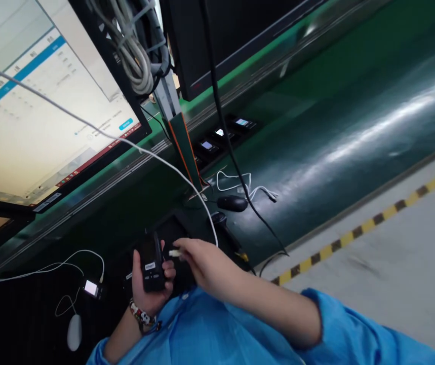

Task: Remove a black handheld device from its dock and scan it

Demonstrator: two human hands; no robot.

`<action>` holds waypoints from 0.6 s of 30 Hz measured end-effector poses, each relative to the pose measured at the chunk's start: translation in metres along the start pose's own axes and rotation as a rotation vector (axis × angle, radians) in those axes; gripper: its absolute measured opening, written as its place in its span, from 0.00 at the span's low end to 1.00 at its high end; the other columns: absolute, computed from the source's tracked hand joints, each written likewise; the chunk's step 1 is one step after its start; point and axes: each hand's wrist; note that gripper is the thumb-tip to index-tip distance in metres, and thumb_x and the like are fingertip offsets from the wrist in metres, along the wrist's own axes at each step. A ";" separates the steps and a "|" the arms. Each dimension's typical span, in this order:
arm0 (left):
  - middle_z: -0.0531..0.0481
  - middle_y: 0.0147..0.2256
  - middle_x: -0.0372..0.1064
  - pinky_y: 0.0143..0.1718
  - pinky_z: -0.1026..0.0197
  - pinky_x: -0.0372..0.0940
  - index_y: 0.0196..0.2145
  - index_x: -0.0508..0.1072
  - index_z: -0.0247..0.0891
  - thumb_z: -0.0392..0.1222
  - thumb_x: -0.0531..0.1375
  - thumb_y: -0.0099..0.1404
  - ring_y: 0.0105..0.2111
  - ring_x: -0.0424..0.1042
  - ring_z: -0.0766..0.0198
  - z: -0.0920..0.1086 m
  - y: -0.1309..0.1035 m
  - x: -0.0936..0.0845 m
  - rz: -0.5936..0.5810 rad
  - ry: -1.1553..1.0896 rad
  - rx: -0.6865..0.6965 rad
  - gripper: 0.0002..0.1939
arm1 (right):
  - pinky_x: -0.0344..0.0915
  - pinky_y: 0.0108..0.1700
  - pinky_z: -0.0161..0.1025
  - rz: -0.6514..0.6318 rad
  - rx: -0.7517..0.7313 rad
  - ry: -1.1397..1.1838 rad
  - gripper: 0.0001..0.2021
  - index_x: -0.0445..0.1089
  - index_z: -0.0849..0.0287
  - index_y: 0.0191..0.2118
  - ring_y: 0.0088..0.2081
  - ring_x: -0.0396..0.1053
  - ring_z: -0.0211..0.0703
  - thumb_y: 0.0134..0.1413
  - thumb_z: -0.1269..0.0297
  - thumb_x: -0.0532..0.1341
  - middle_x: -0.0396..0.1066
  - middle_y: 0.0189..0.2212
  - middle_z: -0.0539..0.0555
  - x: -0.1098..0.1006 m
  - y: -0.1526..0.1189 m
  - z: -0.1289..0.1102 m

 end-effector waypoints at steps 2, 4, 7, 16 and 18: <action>0.48 0.29 0.66 0.22 0.66 0.63 0.53 0.68 0.48 0.74 0.53 0.54 0.27 0.67 0.63 -0.001 0.001 -0.004 -0.023 0.059 -0.005 0.38 | 0.66 0.41 0.37 -0.005 -0.063 0.072 0.14 0.67 0.60 0.50 0.39 0.71 0.42 0.63 0.69 0.49 0.73 0.39 0.57 0.004 -0.004 -0.007; 0.48 0.27 0.67 0.20 0.66 0.63 0.52 0.69 0.48 0.75 0.55 0.52 0.24 0.68 0.63 -0.003 0.002 -0.008 -0.051 0.111 -0.019 0.38 | 0.65 0.38 0.35 -0.028 -0.073 0.108 0.13 0.72 0.60 0.43 0.36 0.70 0.40 0.63 0.69 0.51 0.73 0.35 0.55 0.006 -0.006 -0.011; 0.50 0.24 0.67 0.18 0.68 0.61 0.53 0.69 0.49 0.72 0.57 0.53 0.22 0.69 0.63 -0.006 0.003 -0.013 -0.052 0.151 0.009 0.36 | 0.64 0.35 0.34 -0.033 -0.059 0.106 0.13 0.74 0.60 0.36 0.32 0.69 0.39 0.62 0.71 0.52 0.72 0.30 0.55 0.008 -0.006 -0.015; 0.52 0.21 0.67 0.13 0.69 0.55 0.58 0.62 0.52 0.76 0.54 0.52 0.19 0.70 0.60 -0.008 0.003 -0.013 -0.061 0.259 0.032 0.42 | 0.62 0.36 0.34 -0.024 -0.061 -0.038 0.12 0.75 0.59 0.34 0.32 0.69 0.40 0.58 0.76 0.54 0.72 0.30 0.54 0.016 -0.009 -0.016; 0.53 0.21 0.66 0.14 0.69 0.55 0.61 0.56 0.52 0.76 0.55 0.51 0.19 0.70 0.59 -0.007 0.003 -0.011 -0.029 0.283 0.018 0.46 | 0.62 0.35 0.34 -0.036 -0.070 -0.074 0.12 0.75 0.59 0.33 0.31 0.68 0.40 0.57 0.76 0.54 0.72 0.30 0.53 0.016 -0.008 -0.018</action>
Point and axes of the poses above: each hand's wrist, its own y-axis towards the middle knuckle, its own x-axis out of the palm, z = x × y
